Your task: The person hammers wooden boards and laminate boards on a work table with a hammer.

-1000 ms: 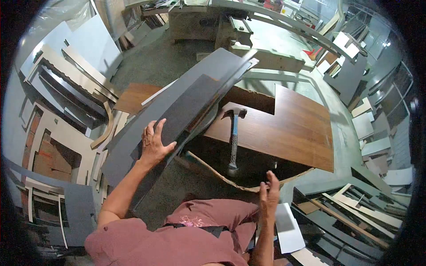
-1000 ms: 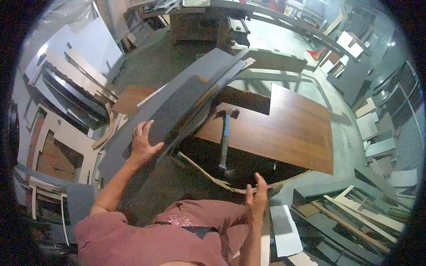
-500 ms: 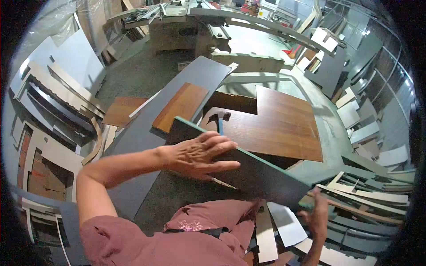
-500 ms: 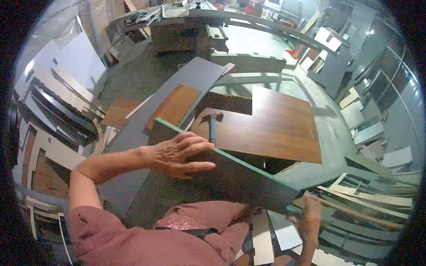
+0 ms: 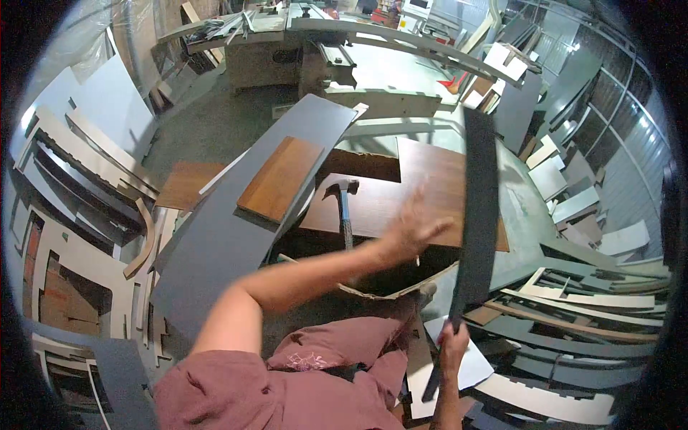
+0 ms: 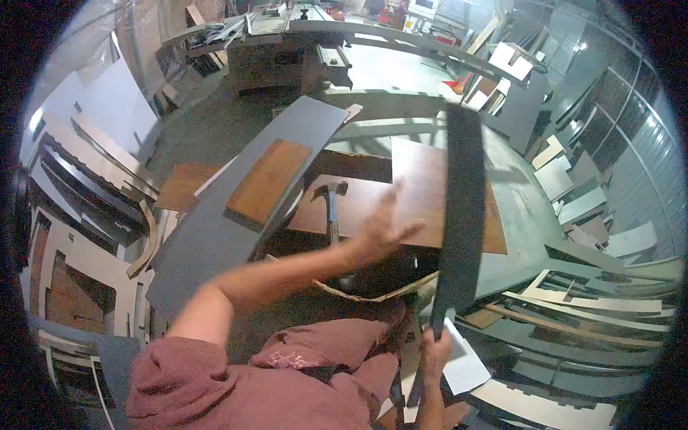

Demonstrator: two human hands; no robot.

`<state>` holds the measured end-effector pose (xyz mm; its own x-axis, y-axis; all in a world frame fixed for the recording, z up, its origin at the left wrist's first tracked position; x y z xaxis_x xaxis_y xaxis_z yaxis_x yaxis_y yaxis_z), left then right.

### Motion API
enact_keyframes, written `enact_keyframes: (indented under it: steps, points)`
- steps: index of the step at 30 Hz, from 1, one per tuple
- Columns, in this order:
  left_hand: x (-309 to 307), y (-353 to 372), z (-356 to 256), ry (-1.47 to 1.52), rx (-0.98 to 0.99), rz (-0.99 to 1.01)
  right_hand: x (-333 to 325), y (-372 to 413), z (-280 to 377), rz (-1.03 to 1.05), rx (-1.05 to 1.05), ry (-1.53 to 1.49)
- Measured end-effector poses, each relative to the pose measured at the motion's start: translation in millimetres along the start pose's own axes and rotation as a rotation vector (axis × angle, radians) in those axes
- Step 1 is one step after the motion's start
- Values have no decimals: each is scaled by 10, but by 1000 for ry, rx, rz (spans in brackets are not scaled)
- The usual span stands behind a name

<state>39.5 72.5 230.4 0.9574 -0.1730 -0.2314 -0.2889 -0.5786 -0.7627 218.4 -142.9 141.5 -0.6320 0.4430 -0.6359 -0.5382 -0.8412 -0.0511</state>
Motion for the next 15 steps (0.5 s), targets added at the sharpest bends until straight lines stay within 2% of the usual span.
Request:
enact_keyframes:
  steps: [1, 3, 4, 5, 6, 7, 8, 10, 12, 13, 14, 15]
  points:
    - [271, 122, -2, 275, -397, 16, 34, -144, 265, -60, 0, -64]
    - [618, 191, -231, 506, -475, 150, 88, -462, 691, -142, -128, -205]
    - [639, 131, -463, 690, -604, 135, 108, -580, 981, -148, -164, -360]
    - [702, 2, -535, 702, -524, 97, 184, -807, 1026, -145, -302, -462]
    - [705, -154, -552, 709, -443, 63, 166, -856, 1225, -243, -395, -265]
    - [610, -298, -518, 706, -446, 68, 177, -873, 1415, -341, -482, -72]
    - [505, -458, -457, 749, -468, 100, 276, -913, 1520, -343, -474, -82]
    - [366, -592, -428, 791, -499, 134, 492, -948, 1617, -298, -435, -304]
    - [154, -601, -397, 955, -500, -44, 861, -997, 1559, -380, -534, -87]
    - [10, -549, -348, 855, -521, -35, 942, -827, 1745, -209, -434, -339]
    - [-171, -506, -344, 798, -532, -32, 1049, -819, 1686, -207, -436, -343]
    - [-367, -458, -348, 742, -545, -28, 1211, -806, 1551, 77, -458, -404]
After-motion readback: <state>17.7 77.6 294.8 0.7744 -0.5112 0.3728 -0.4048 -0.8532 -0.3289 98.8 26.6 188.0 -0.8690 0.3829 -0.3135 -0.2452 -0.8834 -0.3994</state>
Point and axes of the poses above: each hand's wrist, its own y-axis away from the middle knuckle, its own x-axis out of the palm, z = x × y, the point moved 1 cm from there along -y, towards the middle knuckle, and after that the axes turned 12 degrees about y, right-handed, at the moved point
